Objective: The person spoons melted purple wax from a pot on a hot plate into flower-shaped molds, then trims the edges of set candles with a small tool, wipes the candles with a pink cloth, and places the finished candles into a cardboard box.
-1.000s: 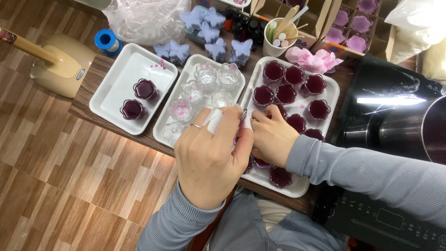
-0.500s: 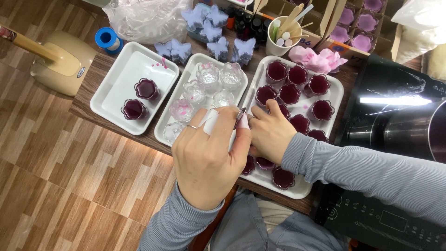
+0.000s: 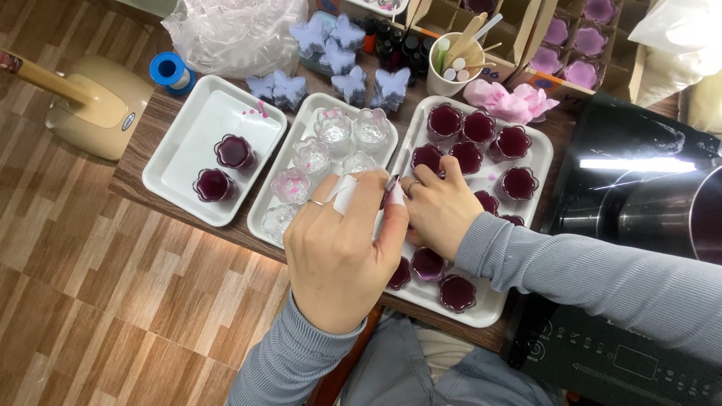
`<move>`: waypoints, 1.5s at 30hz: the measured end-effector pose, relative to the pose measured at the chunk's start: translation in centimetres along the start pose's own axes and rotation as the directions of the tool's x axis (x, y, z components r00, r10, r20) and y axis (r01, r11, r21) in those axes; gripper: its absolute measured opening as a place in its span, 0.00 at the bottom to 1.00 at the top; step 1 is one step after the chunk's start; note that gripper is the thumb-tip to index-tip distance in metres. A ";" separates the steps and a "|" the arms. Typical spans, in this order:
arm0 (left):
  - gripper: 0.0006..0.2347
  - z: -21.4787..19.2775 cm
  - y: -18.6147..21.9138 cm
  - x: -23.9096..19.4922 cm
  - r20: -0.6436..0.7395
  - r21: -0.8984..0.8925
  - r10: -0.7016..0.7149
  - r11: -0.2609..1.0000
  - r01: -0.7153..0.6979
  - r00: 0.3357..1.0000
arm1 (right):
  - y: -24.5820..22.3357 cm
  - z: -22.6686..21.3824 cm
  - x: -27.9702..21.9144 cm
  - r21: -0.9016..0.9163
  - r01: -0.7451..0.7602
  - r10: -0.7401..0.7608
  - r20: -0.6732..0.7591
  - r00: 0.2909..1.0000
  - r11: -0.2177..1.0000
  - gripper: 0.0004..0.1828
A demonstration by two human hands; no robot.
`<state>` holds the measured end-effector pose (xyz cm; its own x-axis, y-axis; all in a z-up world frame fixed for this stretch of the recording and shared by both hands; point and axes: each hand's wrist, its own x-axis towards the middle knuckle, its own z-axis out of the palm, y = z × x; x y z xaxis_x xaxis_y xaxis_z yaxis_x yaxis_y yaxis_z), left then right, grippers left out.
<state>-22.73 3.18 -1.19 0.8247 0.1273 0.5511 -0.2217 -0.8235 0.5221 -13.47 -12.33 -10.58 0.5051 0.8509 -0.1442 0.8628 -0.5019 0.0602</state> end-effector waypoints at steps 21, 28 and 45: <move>0.07 1.0 -1.4 1.5 0.008 0.079 -0.037 0.996 0.036 0.999 | 2.4 -9.1 -4.1 -0.124 -0.224 0.255 0.392 0.884 0.967 0.32; 0.06 1.3 -2.0 0.9 0.017 0.045 -0.118 0.992 0.117 0.993 | 2.7 -7.0 -3.5 0.107 -0.073 0.065 0.068 0.996 0.992 0.17; 0.08 1.1 -2.7 0.7 0.039 -0.052 -0.084 0.995 0.086 0.996 | 7.1 -5.0 -2.1 0.070 -0.186 0.184 0.032 0.982 0.980 0.22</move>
<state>-20.97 4.90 -2.99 0.8599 0.1749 0.4795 -0.1766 -0.7796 0.6009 -8.26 -16.89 -4.93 0.6544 0.7385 -0.1624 0.7501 -0.6611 0.0162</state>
